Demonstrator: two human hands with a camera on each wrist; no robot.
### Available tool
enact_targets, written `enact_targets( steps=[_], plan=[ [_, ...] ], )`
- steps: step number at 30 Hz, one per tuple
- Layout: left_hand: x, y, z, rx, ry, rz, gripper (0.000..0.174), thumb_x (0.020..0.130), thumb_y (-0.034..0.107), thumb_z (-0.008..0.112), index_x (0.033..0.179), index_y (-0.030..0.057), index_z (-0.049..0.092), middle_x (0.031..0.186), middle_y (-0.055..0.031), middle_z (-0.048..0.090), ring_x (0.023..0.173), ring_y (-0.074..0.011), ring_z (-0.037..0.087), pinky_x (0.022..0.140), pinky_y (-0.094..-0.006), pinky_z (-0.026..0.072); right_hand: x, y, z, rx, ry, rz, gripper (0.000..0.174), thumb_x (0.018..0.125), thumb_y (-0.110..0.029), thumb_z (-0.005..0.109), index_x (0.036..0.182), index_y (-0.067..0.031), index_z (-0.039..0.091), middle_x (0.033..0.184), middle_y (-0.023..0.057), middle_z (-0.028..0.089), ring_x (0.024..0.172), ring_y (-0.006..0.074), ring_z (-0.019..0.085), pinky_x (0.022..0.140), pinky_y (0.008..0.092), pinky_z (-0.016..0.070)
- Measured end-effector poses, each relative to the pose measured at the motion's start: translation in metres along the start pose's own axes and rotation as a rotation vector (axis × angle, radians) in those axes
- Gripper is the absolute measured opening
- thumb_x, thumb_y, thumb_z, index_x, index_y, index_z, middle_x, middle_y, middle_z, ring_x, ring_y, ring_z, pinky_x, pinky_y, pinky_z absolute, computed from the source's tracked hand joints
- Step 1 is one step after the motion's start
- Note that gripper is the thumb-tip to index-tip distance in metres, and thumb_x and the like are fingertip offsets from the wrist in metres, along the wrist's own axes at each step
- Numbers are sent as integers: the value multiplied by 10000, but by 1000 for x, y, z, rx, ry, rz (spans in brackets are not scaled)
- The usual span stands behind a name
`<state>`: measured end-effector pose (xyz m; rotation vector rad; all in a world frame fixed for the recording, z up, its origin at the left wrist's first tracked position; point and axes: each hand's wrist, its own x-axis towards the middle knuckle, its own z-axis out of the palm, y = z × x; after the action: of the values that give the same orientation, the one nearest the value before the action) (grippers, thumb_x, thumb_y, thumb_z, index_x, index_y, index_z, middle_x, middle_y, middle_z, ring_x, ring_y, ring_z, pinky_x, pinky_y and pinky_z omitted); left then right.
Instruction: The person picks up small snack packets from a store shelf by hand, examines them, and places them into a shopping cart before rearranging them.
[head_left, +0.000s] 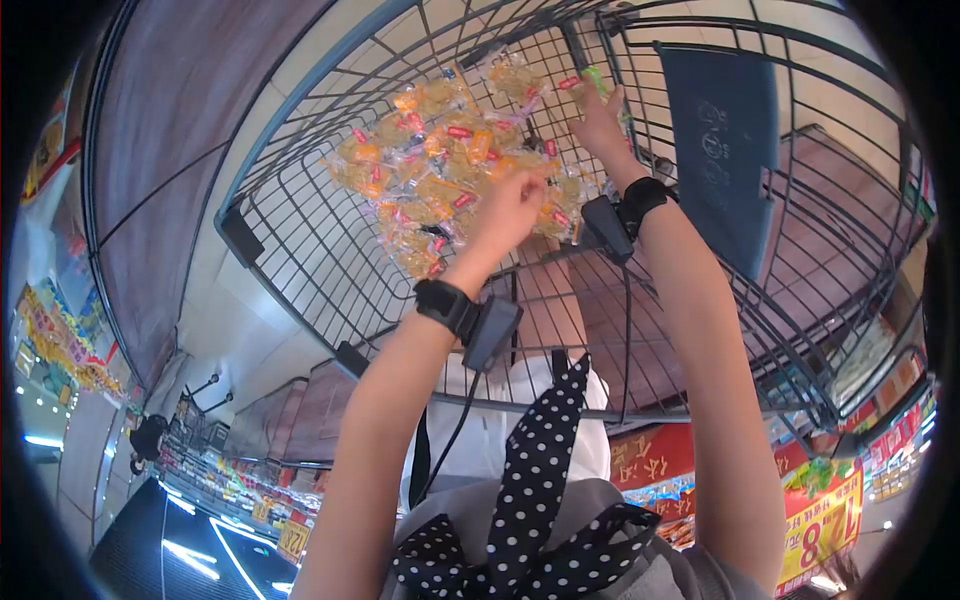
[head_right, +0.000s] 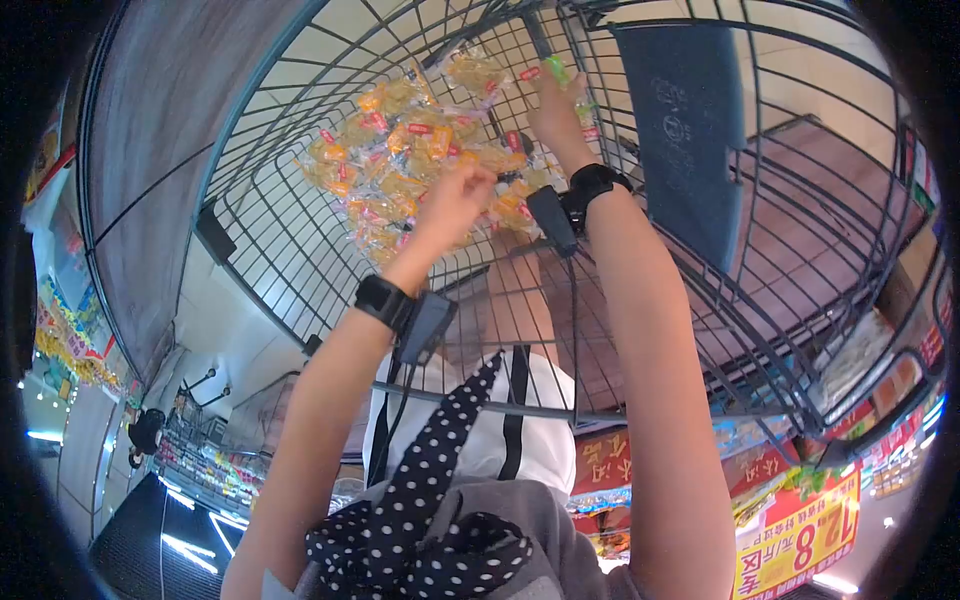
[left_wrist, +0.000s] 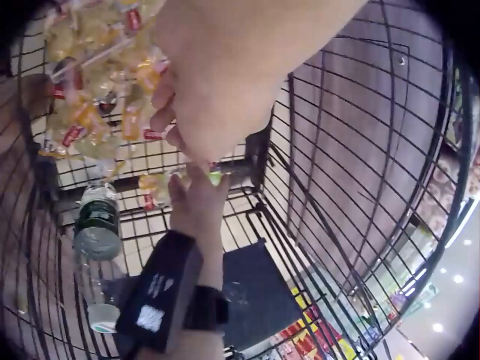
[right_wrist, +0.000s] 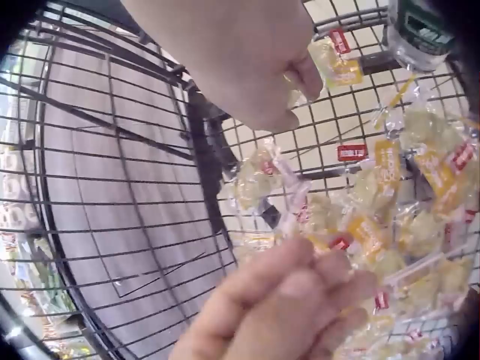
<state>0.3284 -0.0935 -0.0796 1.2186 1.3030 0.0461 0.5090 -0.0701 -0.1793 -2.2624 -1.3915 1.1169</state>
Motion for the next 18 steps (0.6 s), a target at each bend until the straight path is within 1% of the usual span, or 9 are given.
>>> enact_targets(
  steps=[1, 2, 5, 6, 9, 12, 15, 17, 18],
  plan=[
    [-8, -2, 0, 4, -19, -59, 217, 801, 147, 550, 966, 12, 589, 859, -114, 636, 802, -190, 608, 718, -289, 462, 9, 15, 11, 25, 35, -5, 722, 687, 0, 533, 1340, -142, 261, 1288, 440, 97, 1233, 525, 159, 960, 431, 325],
    [-10, -3, -1, 5, -33, -115, 212, 802, 142, 549, 962, 9, 587, 851, -113, 637, 796, -192, 610, 717, -287, 462, 15, 29, 24, -84, 60, -98, 709, 730, 16, 464, 1363, -163, 197, 1318, 402, 110, 1218, 493, 245, 922, 439, 361],
    [-18, -29, 0, -53, 46, -55, 196, 804, 137, 548, 951, 12, 586, 845, -121, 635, 791, -195, 612, 711, -282, 462, 6, 24, 22, -228, 47, -89, 732, 700, 5, 530, 1350, -98, 208, 1304, 334, 214, 1151, 514, 302, 902, 439, 374],
    [-20, -33, -2, -34, 46, -70, 194, 807, 135, 547, 949, 10, 584, 849, -117, 633, 791, -189, 610, 710, -281, 462, 2, 6, 12, -222, -15, 45, 665, 704, 34, 488, 1319, -72, 258, 1299, 263, 296, 1094, 459, 397, 830, 450, 407],
    [-24, -45, -9, -4, 46, -65, 189, 814, 133, 544, 943, 0, 580, 860, -103, 629, 791, -170, 605, 708, -279, 462, -3, 8, 17, -244, 152, 19, 486, 798, -67, 408, 1272, -151, 339, 1236, 210, 400, 926, 391, 547, 722, 470, 452],
    [-33, -57, -16, -74, 35, -32, 199, 822, 145, 537, 937, -13, 578, 876, -87, 627, 788, -151, 598, 710, -277, 463, -8, -6, 3, -207, 76, 73, 399, 782, -121, 470, 1179, -149, 440, 1074, 145, 528, 884, 362, 558, 688, 466, 453],
    [-50, -40, -37, -125, 19, -47, 236, 840, 189, 522, 955, -11, 572, 894, -72, 621, 781, -139, 591, 706, -278, 465, -27, -43, -19, -117, 127, 13, 352, 760, -157, 520, 1112, -150, 504, 989, 129, 575, 888, 340, 560, 689, 467, 454],
    [-71, -10, -57, -51, 64, -23, 274, 858, 236, 512, 993, 2, 562, 902, -66, 615, 773, -134, 587, 696, -273, 467, -52, -70, -36, -138, 139, -177, 354, 752, -153, 533, 1106, -162, 519, 989, 112, 588, 817, 316, 587, 645, 433, 472],
    [-78, -5, -62, -158, 104, 8, 312, 861, 282, 506, 977, 0, 569, 875, -78, 616, 768, -144, 584, 692, -275, 461, -67, -89, -46, -165, 152, -264, 370, 747, -151, 539, 1115, -165, 512, 1004, 106, 587, 794, 311, 593, 626, 422, 477]
  ],
)
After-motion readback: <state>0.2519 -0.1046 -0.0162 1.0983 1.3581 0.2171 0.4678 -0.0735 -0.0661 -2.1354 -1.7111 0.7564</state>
